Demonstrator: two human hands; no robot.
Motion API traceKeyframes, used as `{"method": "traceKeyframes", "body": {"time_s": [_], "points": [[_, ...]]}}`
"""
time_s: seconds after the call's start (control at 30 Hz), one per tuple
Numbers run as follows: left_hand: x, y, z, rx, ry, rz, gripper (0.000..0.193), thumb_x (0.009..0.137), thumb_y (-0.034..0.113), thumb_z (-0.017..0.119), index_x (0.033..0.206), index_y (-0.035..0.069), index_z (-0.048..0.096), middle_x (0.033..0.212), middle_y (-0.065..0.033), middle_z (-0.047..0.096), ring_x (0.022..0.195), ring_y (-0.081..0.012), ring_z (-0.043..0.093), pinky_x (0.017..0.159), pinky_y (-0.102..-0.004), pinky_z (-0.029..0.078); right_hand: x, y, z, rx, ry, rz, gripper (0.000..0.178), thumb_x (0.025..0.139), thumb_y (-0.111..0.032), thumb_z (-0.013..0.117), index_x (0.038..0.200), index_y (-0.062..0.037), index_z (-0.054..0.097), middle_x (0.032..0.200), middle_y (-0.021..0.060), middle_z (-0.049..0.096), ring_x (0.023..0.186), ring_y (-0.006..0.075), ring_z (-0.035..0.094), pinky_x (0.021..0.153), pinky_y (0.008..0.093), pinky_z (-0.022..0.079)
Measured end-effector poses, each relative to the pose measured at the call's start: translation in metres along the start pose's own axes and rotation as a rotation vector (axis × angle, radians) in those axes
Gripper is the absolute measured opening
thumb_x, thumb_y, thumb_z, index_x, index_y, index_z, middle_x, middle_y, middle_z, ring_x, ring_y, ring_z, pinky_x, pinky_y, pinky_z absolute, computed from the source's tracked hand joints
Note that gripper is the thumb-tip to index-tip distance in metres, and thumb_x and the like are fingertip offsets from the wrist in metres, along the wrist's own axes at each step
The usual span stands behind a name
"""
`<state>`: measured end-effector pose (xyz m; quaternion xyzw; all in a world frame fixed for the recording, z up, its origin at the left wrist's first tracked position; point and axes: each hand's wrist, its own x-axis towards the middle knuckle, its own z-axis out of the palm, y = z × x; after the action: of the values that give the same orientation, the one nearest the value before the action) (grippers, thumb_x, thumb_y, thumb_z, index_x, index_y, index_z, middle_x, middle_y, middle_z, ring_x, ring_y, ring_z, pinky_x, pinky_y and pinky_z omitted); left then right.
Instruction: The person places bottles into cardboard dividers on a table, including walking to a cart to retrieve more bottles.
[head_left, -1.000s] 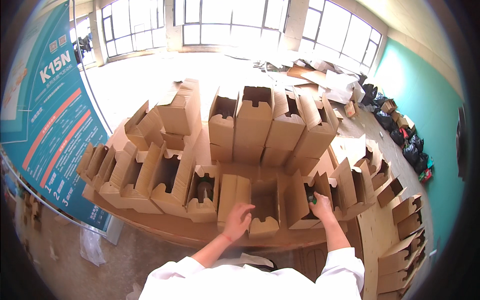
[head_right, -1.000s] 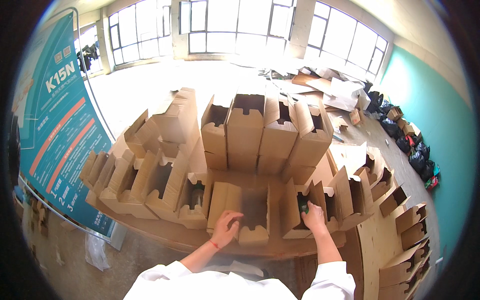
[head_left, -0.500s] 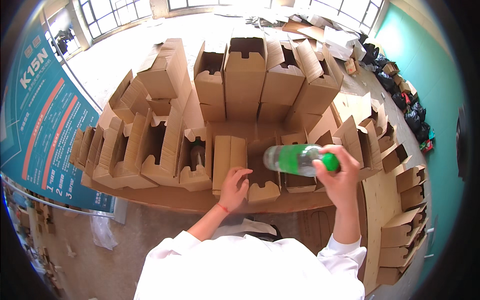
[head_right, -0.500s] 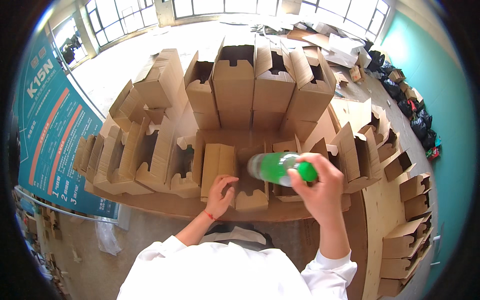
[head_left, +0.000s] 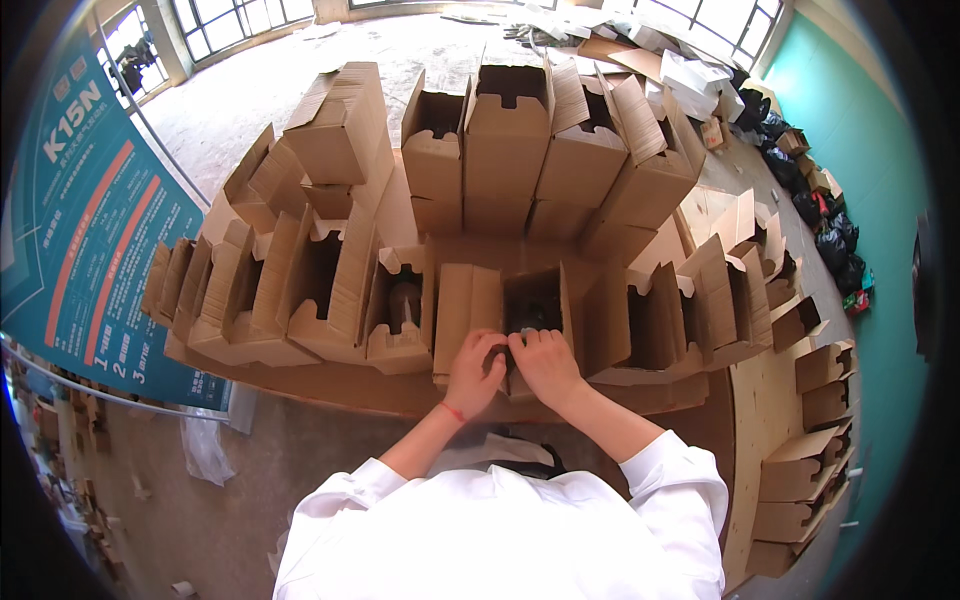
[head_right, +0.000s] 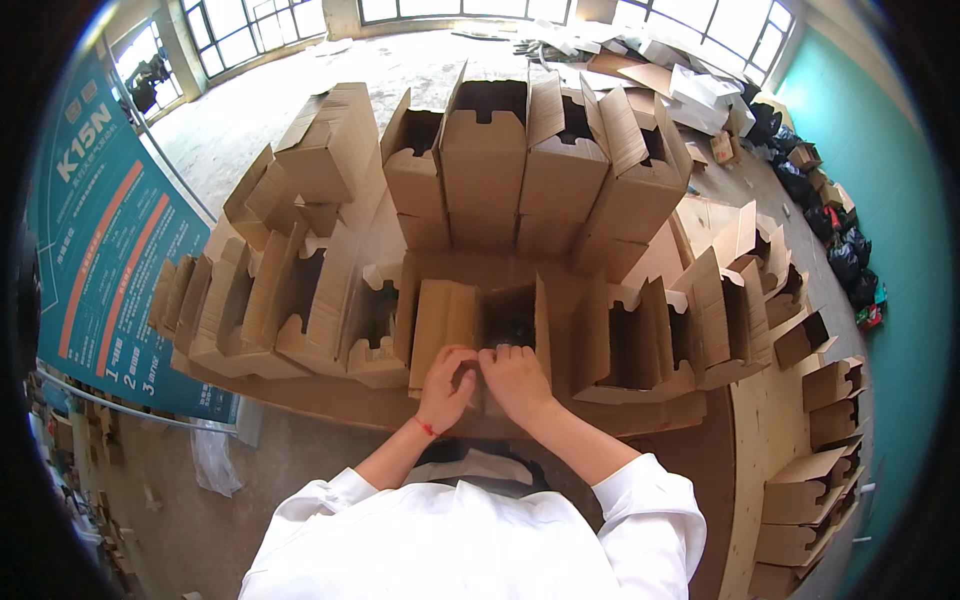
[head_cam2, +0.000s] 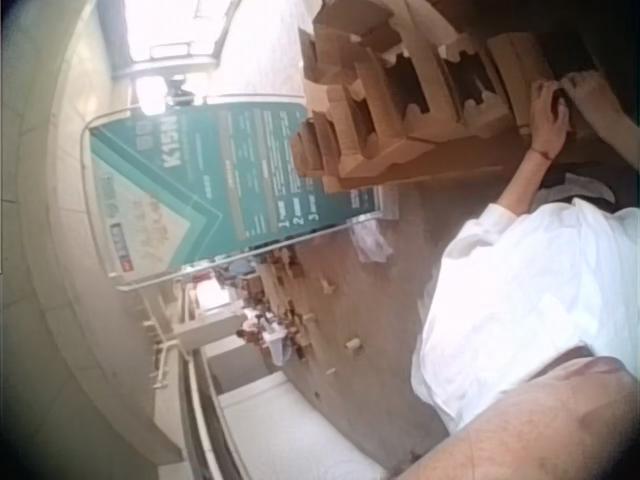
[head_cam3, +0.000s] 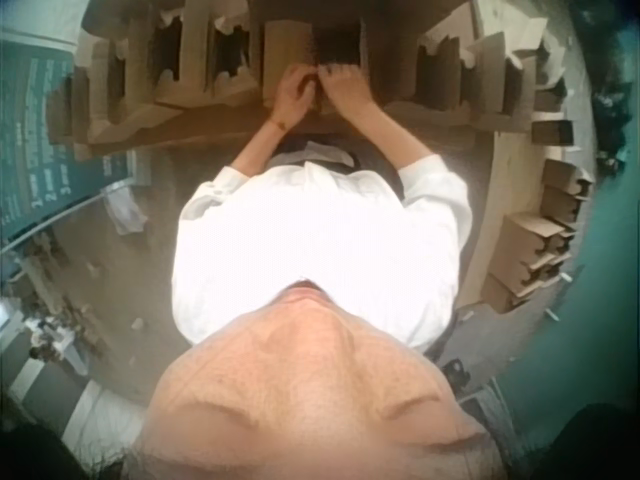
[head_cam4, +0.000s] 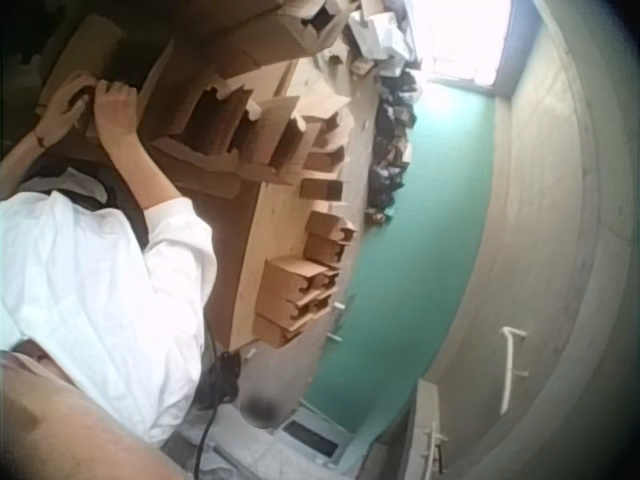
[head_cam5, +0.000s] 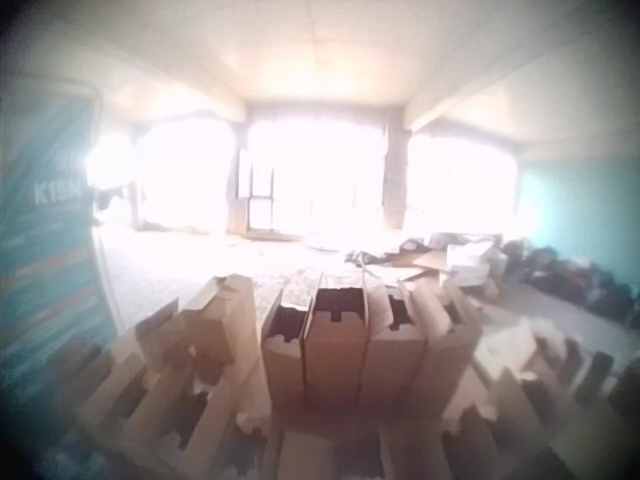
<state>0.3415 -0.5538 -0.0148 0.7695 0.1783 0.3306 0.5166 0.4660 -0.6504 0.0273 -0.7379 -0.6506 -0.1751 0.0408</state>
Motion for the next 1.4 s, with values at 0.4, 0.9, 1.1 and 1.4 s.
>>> {"method": "traceKeyframes", "body": {"time_s": [0.4, 0.9, 1.1, 1.4], "points": [[0.004, 0.014, -0.003, 0.014, -0.03, -0.023, 0.031, 0.084, 0.004, 0.057, 0.115, 0.008, 0.061, 0.109, -0.0135, 0.055, 0.097, -0.028, 0.059, 0.087, -0.0352, 0.048, -0.004, -0.026, -0.01, 0.123, -0.516, 0.094, 0.011, 0.076, -0.017, 0.062, 0.069, -0.0124, 0.069, 0.069, 0.0099, 0.068, 0.066, 0.0263, 0.068, 0.065, 0.0386, 0.05], [0.007, 0.066, -0.007, 0.404, -0.136, 0.286, 0.027, 0.077, 0.004, 0.059, 0.102, 0.009, 0.068, 0.068, -0.0085, 0.064, 0.065, -0.0248, 0.062, 0.097, -0.0401, 0.044, -0.046, -0.023, -0.024, 0.673, -0.482, 0.23, 0.021, 0.084, -0.023, 0.063, 0.097, -0.0063, 0.065, 0.088, 0.0164, 0.067, 0.085, 0.0362, 0.064, 0.076, 0.0458, 0.051], [0.041, 0.081, 0.006, 0.429, -0.173, 0.214, 0.045, 0.082, 0.01, 0.063, 0.126, 0.006, 0.054, 0.118, -0.0176, 0.058, 0.108, -0.0322, 0.055, 0.1, -0.0395, 0.042, -0.075, -0.025, 0.011, 0.662, -0.383, 0.185, 0.023, 0.078, -0.012, 0.066, 0.1, -0.0077, 0.066, 0.092, 0.0145, 0.066, 0.085, 0.0358, 0.062, 0.074, 0.0449, 0.049], [0.081, 0.023, 0.053, 0.656, -0.477, 0.196, 0.053, 0.091, 0.023, 0.057, 0.135, -0.001, 0.042, 0.121, -0.0213, 0.056, 0.121, -0.0357, 0.048, 0.106, -0.0457, 0.033, -0.06, -0.012, -0.046, 0.323, 0.464, 0.549, 0.05, 0.08, -0.006, 0.067, 0.129, -0.0046, 0.052, 0.136, 0.0167, 0.048, 0.125, 0.0362, 0.045, 0.104, 0.041, 0.037]]}}
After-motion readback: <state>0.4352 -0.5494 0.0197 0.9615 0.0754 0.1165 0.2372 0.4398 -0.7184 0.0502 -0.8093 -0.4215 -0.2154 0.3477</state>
